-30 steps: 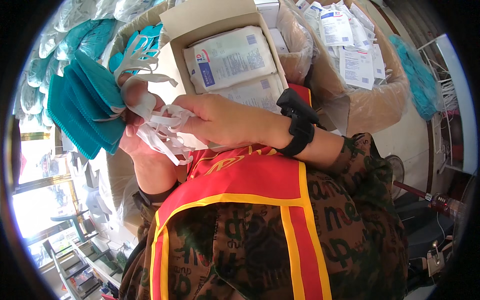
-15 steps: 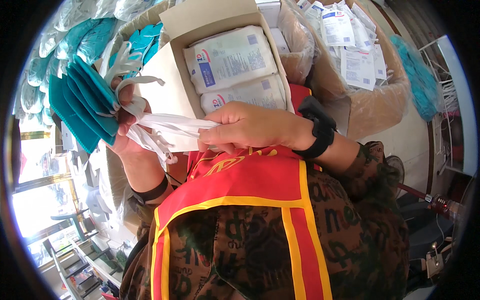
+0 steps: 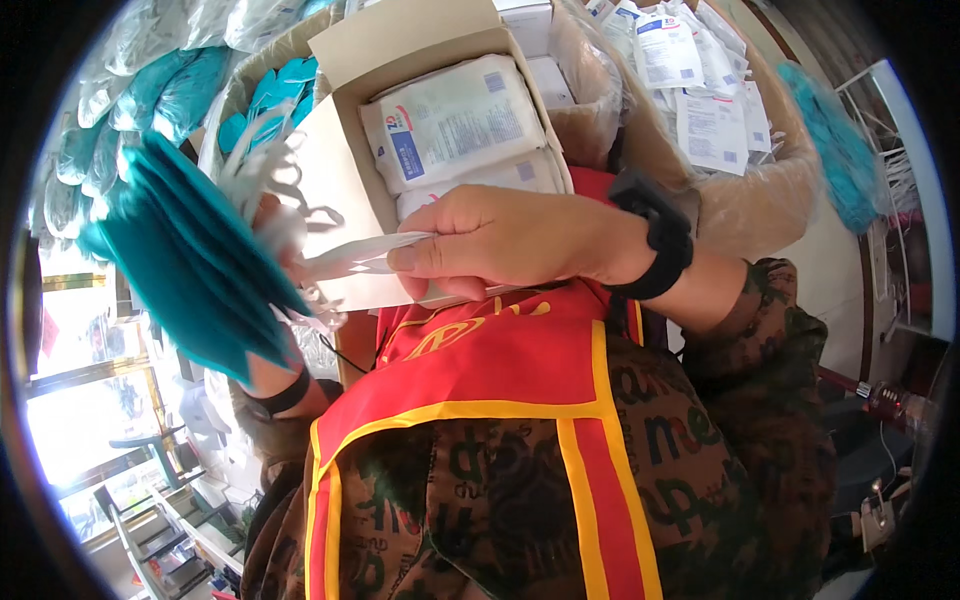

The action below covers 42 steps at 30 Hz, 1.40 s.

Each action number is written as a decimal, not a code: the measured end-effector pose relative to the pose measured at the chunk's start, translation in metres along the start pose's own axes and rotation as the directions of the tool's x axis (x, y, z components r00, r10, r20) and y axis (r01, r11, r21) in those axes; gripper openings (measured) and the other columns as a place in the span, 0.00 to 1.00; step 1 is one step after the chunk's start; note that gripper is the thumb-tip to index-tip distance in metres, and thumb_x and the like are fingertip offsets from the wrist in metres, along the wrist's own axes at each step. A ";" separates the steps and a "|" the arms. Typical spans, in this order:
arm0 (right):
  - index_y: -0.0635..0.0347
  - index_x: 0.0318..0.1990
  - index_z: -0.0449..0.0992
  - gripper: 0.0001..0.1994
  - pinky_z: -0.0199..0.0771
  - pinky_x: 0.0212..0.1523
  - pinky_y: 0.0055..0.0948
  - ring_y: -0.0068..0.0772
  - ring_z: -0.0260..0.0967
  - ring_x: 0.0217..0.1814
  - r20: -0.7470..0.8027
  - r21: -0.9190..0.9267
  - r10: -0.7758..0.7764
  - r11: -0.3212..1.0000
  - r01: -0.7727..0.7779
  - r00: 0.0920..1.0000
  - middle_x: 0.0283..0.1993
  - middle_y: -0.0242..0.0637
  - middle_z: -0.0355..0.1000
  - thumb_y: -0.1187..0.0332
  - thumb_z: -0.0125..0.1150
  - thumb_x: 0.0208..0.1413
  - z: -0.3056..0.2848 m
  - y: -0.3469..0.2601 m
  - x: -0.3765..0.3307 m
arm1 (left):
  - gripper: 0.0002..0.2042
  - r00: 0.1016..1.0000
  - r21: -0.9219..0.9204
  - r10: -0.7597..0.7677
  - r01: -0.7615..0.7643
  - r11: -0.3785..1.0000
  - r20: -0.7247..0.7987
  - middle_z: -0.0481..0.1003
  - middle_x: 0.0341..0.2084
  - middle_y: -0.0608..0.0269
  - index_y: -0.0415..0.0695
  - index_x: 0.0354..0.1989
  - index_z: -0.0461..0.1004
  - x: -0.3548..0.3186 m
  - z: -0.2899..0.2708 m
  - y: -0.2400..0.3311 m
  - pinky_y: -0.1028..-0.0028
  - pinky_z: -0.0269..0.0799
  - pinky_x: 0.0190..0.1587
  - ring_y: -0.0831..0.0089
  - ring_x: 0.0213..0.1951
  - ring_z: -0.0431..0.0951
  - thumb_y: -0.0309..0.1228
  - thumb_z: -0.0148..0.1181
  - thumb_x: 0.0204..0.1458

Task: The recorder is grouping teal-colored masks and placing them into cardboard boxes alongside individually wrapped white masks.

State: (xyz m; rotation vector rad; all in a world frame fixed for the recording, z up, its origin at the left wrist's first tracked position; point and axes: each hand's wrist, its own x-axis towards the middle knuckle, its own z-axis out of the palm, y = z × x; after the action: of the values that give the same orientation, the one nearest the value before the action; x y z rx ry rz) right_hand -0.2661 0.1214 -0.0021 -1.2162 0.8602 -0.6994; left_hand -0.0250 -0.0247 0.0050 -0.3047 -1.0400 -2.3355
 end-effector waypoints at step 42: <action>0.66 0.32 0.71 0.14 0.48 0.16 0.17 0.14 0.51 0.15 -0.285 0.407 0.236 0.907 -0.106 0.929 0.17 0.29 0.61 0.64 0.45 0.60 0.014 -0.004 -0.090 | 0.19 0.700 0.794 0.451 0.280 0.540 -0.554 0.76 0.40 0.54 0.33 0.51 0.69 -0.038 -0.033 0.045 0.72 0.75 0.43 0.70 0.39 0.78 0.22 0.61 0.49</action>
State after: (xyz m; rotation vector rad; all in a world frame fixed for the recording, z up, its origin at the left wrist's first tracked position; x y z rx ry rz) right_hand -0.3007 0.2030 0.0203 -0.6664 1.0341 -0.8928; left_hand 0.0325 -0.0580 -0.0058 0.8740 -1.4889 -1.3008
